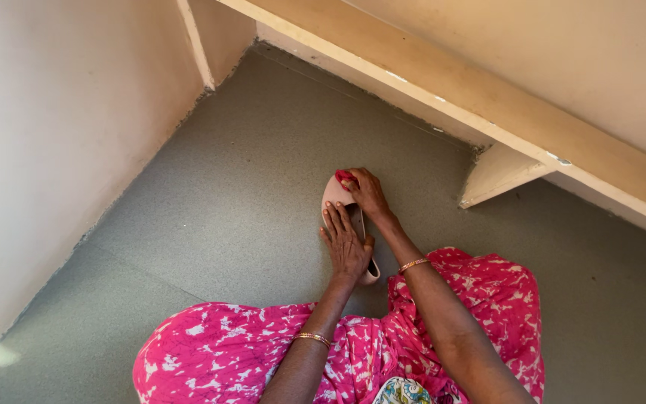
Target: The person sits on the floor and wipes a pair of beige flats with a red cloth, then places them on a shelf. The person then picks up a pair of beige sandals and wipes them with the same cloth.
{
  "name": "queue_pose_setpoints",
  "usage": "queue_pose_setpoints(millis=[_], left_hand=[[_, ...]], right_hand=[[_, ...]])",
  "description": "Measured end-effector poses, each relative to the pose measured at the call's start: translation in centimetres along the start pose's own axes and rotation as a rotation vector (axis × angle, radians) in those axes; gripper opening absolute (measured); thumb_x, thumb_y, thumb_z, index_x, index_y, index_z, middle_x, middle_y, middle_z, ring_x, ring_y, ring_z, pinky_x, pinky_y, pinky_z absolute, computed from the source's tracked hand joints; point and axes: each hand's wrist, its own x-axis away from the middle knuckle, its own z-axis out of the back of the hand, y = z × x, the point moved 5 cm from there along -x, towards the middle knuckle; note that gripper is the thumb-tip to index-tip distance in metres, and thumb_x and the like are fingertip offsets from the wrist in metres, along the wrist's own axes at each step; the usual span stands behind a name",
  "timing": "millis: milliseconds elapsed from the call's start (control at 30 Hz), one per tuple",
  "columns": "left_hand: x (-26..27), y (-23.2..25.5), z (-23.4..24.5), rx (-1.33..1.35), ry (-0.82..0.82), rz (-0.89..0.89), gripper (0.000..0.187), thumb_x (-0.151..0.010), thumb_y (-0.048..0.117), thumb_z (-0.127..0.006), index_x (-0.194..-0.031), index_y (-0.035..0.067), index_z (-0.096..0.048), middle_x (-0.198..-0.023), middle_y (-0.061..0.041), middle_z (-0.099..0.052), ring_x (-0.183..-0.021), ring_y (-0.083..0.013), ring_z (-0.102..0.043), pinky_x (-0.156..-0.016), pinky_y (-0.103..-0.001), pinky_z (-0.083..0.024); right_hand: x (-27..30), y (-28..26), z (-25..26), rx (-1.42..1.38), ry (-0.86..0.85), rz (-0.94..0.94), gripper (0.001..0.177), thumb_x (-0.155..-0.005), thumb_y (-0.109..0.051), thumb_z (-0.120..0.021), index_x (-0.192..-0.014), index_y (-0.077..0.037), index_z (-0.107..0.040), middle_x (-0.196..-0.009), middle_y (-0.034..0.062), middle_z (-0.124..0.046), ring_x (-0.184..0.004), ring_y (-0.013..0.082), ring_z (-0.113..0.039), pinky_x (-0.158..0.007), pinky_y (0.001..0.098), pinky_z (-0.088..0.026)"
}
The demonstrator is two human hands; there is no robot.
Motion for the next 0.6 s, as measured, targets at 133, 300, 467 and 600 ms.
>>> queue_pose_setpoints(millis=[133, 300, 467, 600], left_hand=[[-0.1, -0.2, -0.2, 0.040, 0.027, -0.048, 0.110, -0.080, 0.026, -0.070, -0.161, -0.001, 0.000, -0.170, -0.027, 0.005, -0.158, -0.0433, 0.005, -0.125, -0.062, -0.006], [-0.4, -0.9, -0.9, 0.048, 0.033, -0.082, 0.107, -0.082, 0.025, -0.067, -0.162, -0.002, -0.001, -0.169, -0.028, 0.005, -0.157, -0.0448, 0.004, -0.125, -0.061, -0.006], [-0.6, -1.2, -0.8, 0.062, 0.023, -0.117, 0.103, -0.085, 0.022, -0.064, -0.161, -0.002, 0.000, -0.169, -0.029, 0.006, -0.157, -0.0461, 0.005, -0.124, -0.062, -0.005], [-0.8, -1.5, -1.2, 0.068, 0.052, -0.137, 0.100, -0.087, 0.021, -0.064, -0.162, 0.000, -0.001, -0.170, -0.028, 0.005, -0.158, -0.0455, 0.004, -0.124, -0.062, -0.006]], right_hand=[[1.0, 0.6, 0.2, -0.127, 0.046, 0.023, 0.033, -0.092, -0.005, -0.064, -0.125, -0.004, -0.069, -0.124, 0.0134, -0.072, -0.114, 0.0267, -0.071, -0.100, 0.0387, -0.055], [1.1, 3.5, -0.2, -0.219, 0.093, -0.265, 0.042, -0.092, -0.013, -0.069, -0.133, -0.006, -0.063, -0.128, 0.0138, -0.070, -0.111, 0.0262, -0.069, -0.097, 0.0386, -0.052], [2.4, 7.0, -1.8, -0.219, 0.094, -0.461, 0.044, -0.098, -0.022, -0.072, -0.136, -0.003, -0.061, -0.134, 0.0168, -0.063, -0.121, 0.0268, -0.060, -0.101, 0.0376, -0.047], [4.1, 10.1, -3.4, -0.474, 0.176, -0.586, 0.040, -0.096, -0.019, -0.066, -0.132, -0.002, -0.065, -0.128, 0.0117, -0.072, -0.115, 0.0218, -0.067, -0.100, 0.0340, -0.050]])
